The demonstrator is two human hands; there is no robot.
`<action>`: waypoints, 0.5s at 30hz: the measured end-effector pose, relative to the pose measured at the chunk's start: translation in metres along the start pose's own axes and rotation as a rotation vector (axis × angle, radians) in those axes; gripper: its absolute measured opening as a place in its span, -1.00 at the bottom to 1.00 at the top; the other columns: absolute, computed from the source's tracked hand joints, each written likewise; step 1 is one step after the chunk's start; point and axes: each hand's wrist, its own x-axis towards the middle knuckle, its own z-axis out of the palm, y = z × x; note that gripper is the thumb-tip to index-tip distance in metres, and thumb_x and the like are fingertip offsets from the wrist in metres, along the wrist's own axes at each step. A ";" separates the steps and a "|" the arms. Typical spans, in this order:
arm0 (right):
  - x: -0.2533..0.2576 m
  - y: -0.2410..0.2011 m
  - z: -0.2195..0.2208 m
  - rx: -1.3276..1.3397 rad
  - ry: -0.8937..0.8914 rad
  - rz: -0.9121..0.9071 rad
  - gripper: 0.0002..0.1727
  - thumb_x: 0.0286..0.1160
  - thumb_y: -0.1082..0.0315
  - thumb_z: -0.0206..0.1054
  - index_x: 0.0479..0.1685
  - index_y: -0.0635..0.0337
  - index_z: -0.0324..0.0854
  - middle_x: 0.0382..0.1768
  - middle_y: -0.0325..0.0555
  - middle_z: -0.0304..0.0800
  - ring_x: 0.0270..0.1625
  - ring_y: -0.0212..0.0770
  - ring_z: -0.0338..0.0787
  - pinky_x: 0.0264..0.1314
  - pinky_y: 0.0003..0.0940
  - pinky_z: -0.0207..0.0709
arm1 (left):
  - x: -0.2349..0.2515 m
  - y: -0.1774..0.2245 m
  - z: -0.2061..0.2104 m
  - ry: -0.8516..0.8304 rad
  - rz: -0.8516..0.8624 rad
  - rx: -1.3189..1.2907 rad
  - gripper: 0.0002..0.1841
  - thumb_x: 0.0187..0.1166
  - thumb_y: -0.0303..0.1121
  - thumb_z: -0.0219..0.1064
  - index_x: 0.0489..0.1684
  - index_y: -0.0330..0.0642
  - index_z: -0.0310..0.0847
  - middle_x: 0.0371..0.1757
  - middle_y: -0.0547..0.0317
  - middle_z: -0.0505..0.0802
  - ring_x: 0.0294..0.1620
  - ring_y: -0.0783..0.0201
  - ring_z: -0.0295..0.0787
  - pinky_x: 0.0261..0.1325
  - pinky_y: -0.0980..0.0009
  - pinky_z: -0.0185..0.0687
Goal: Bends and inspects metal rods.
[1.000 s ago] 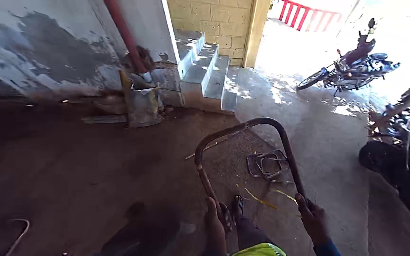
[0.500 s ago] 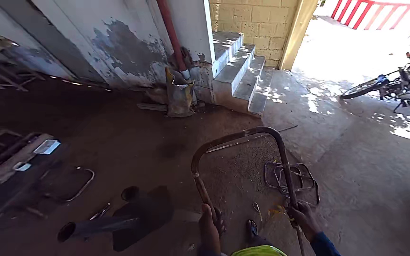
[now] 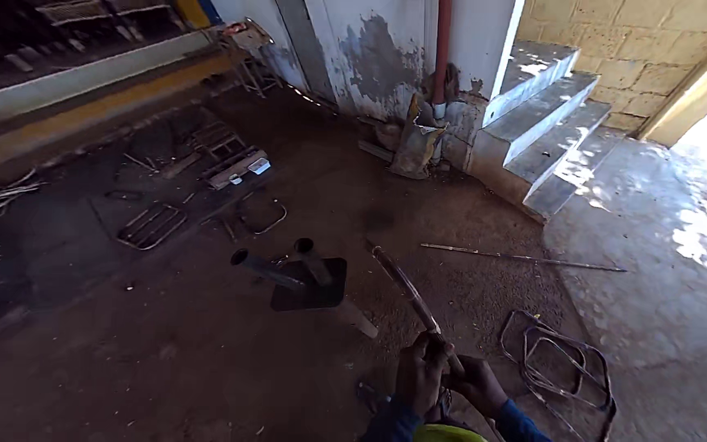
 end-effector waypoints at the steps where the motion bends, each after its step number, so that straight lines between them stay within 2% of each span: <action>1: 0.006 0.014 -0.001 -0.039 -0.067 0.043 -0.37 0.18 -0.36 0.58 -0.32 0.09 0.74 -0.57 -0.24 0.68 -0.51 -0.24 0.67 -0.33 -0.10 0.64 | 0.001 -0.010 -0.003 0.011 -0.030 -0.008 -0.69 0.60 -0.19 0.46 0.08 -0.25 0.76 -0.14 0.26 0.96 -0.13 0.38 0.93 0.06 0.33 0.93; 4: 0.003 0.065 0.005 -0.160 -0.211 0.212 -0.31 0.16 -0.41 0.53 -0.26 0.11 0.76 -0.47 -0.15 0.73 -0.39 -0.15 0.73 -0.16 0.02 0.65 | -0.005 -0.028 -0.005 0.030 -0.091 -0.005 -0.72 0.59 -0.22 0.47 0.02 -0.24 0.78 -0.13 0.23 0.96 -0.11 0.35 0.93 0.10 0.30 0.92; 7: -0.013 0.107 0.011 -0.261 -0.219 0.331 -0.27 0.29 -0.44 0.41 -0.32 0.17 0.77 -0.46 -0.05 0.77 -0.36 -0.06 0.78 -0.10 0.11 0.66 | -0.006 -0.034 -0.004 0.010 -0.119 -0.039 -0.74 0.60 -0.26 0.46 0.04 -0.25 0.78 -0.06 0.20 0.96 -0.03 0.31 0.94 0.19 0.27 0.91; 11: -0.053 0.115 -0.003 -0.367 -0.137 0.401 -0.19 0.38 -0.53 0.22 -0.45 0.17 0.74 -0.49 0.01 0.75 -0.34 0.04 0.79 -0.14 0.19 0.63 | -0.012 -0.048 0.005 0.044 -0.259 -0.190 -0.70 0.60 -0.29 0.48 0.08 -0.35 0.73 -0.09 0.05 0.95 -0.06 0.16 0.96 0.13 0.18 0.96; 15: -0.099 0.087 -0.035 -0.584 -0.296 0.514 -0.18 0.40 -0.49 0.22 -0.39 0.21 0.80 -0.32 0.16 0.85 -0.10 0.20 0.86 0.03 0.31 0.63 | -0.042 -0.070 -0.005 0.091 -0.521 -0.241 -0.64 0.48 -0.19 0.59 0.00 -0.32 0.77 -0.15 0.04 0.94 -0.14 0.17 0.95 0.05 0.17 0.94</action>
